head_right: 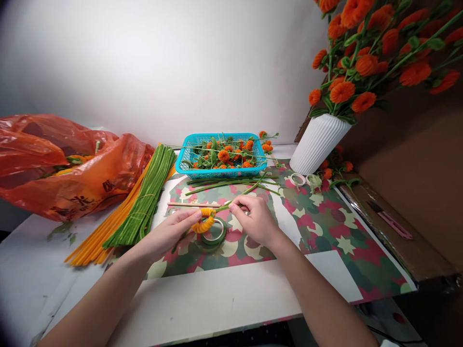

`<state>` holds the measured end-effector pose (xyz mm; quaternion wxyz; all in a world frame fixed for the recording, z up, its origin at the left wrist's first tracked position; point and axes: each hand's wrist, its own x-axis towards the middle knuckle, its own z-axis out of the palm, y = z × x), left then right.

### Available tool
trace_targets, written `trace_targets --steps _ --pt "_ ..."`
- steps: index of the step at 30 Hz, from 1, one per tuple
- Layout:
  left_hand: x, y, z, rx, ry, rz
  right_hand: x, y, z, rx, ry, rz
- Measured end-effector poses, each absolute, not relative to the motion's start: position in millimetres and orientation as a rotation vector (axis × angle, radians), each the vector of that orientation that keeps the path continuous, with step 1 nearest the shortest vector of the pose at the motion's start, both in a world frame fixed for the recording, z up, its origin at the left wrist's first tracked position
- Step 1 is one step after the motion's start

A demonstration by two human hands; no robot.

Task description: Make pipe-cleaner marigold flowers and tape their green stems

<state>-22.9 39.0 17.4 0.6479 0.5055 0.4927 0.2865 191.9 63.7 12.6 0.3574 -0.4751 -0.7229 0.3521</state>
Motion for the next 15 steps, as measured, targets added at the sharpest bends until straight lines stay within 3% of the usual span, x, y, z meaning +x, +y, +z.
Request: trace_targets --steps 9,15 --pt "-35.4 46.1 14.5 1.115 1.097 0.763 200.1 65.1 18.9 -1.318 -1.987 0.869" --pt "-30.3 44.3 15.0 1.101 1.082 0.860 192.7 56.3 23.1 -1.158 -1.974 1.211"
